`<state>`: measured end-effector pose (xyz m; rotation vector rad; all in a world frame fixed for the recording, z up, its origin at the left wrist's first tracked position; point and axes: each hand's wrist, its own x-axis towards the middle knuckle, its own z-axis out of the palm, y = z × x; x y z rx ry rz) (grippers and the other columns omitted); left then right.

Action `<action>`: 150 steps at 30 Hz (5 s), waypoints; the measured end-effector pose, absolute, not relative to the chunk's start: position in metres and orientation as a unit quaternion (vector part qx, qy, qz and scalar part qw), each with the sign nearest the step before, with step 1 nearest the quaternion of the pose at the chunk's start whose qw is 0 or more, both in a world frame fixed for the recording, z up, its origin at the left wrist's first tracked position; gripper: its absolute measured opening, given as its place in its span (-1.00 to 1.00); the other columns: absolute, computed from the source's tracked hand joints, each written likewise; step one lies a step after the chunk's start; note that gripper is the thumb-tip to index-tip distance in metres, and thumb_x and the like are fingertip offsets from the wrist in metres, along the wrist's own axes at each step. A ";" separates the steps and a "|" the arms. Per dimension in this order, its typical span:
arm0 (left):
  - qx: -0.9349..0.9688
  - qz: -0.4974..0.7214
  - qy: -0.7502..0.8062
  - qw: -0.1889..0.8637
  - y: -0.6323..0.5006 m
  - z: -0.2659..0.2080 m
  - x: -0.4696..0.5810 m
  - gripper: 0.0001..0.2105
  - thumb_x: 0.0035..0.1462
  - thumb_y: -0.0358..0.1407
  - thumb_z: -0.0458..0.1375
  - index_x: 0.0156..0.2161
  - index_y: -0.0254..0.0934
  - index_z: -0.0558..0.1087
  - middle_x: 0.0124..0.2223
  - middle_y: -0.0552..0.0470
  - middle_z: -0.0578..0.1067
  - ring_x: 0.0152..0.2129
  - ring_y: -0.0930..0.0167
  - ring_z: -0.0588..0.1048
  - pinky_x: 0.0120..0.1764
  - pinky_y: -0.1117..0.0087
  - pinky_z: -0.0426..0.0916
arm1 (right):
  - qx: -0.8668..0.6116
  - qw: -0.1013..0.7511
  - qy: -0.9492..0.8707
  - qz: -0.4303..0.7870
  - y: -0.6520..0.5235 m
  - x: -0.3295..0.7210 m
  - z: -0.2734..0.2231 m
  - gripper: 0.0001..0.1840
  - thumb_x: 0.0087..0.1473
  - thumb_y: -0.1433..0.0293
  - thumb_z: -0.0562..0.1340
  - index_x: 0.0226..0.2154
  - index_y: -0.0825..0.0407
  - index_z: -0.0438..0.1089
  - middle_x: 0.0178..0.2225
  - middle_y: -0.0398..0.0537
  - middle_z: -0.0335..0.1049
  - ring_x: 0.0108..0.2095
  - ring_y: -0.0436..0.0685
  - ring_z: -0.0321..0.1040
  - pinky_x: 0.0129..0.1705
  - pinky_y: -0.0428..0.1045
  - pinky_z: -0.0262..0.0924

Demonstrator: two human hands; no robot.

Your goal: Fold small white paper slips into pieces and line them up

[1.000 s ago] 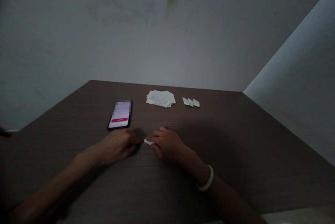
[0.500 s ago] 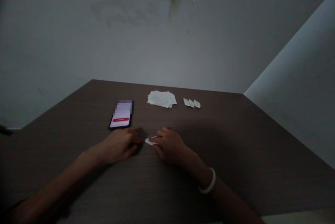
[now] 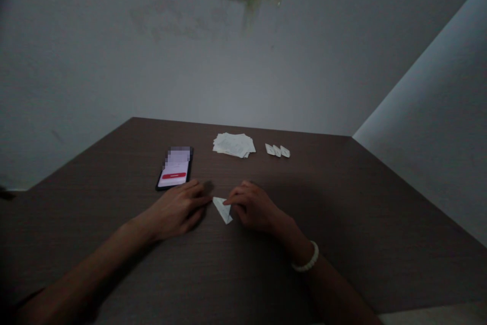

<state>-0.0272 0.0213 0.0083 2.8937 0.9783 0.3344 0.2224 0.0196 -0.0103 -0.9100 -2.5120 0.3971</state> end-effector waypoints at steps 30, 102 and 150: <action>0.939 0.158 0.295 0.083 0.020 -0.003 -0.016 -0.81 0.20 -0.44 0.02 -0.24 -0.33 0.51 -0.28 -0.09 0.50 -0.27 0.30 0.41 -0.20 0.28 0.31 | -0.354 0.205 -0.907 0.101 0.014 0.218 -0.009 -0.70 0.06 0.42 0.23 -0.10 0.09 0.41 -0.13 0.05 0.44 -0.14 0.18 0.27 -0.06 0.09 0.16; 0.847 0.242 0.436 0.183 0.027 -0.019 -0.009 -0.88 0.01 -0.43 0.18 -0.46 -0.22 0.55 -0.30 0.00 0.46 -0.26 0.30 0.37 -0.16 0.24 0.24 | -0.301 0.169 -0.938 0.015 0.007 0.210 -0.017 -0.75 0.12 0.50 0.17 -0.15 -0.01 0.45 -0.21 -0.03 0.40 -0.27 0.08 0.23 -0.26 -0.02 0.11; 0.847 0.204 0.478 0.110 0.034 -0.019 -0.013 -0.91 0.01 -0.26 0.28 -0.42 -0.23 0.52 -0.30 -0.01 0.42 -0.29 0.27 0.35 -0.22 0.24 0.22 | -0.305 0.109 -0.945 -0.041 0.003 0.203 -0.017 -0.62 0.12 0.47 0.17 0.00 -0.09 0.38 -0.19 0.03 0.32 -0.20 0.16 0.18 -0.25 0.02 0.06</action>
